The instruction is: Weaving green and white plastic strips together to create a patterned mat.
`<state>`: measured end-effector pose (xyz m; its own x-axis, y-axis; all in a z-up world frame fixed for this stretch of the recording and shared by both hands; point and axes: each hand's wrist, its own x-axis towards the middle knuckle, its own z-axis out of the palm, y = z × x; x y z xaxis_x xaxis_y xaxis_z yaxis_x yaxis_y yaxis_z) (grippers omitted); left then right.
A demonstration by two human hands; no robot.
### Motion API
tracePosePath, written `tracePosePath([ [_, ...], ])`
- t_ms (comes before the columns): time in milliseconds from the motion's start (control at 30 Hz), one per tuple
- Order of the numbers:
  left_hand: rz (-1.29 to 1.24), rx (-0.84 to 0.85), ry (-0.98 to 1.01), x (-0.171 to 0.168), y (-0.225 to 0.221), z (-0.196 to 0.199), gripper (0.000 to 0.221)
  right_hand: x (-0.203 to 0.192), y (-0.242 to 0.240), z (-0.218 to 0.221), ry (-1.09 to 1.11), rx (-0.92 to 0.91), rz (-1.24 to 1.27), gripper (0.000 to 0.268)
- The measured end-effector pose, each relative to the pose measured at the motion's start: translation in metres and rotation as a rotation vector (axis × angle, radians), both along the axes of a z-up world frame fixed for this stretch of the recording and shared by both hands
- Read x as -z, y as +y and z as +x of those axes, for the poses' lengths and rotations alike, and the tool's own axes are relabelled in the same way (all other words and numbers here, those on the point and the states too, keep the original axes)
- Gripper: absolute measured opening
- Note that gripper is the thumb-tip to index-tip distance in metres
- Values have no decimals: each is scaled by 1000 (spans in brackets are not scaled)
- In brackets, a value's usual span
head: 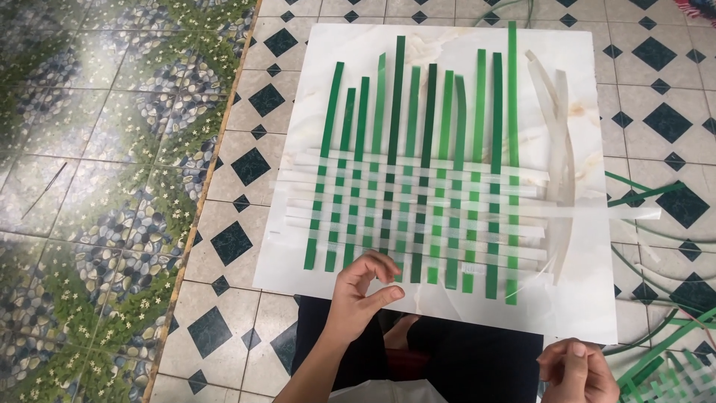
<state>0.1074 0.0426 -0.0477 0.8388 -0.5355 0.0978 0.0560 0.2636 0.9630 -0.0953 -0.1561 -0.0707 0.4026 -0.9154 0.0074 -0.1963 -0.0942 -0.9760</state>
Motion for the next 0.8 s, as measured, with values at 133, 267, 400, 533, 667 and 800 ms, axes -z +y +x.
tracePosePath([
  [133,5,-5,-35,-2,-1,0,10,-7,5,3,-12,-6,-23,41],
  [267,22,1,-54,-4,0,1,12,-8,5,2,-3,-6,-34,41],
  [400,9,10,-64,-2,0,1,17,-5,5,1,-7,2,-17,39],
  [533,19,10,-69,-3,0,1,16,-4,4,1,-14,-13,-48,40],
  [667,27,20,-57,-8,-1,1,12,-7,6,2,1,-10,-58,39],
  [800,3,46,-89,-11,-1,0,2,-8,5,2,11,-9,-58,39],
])
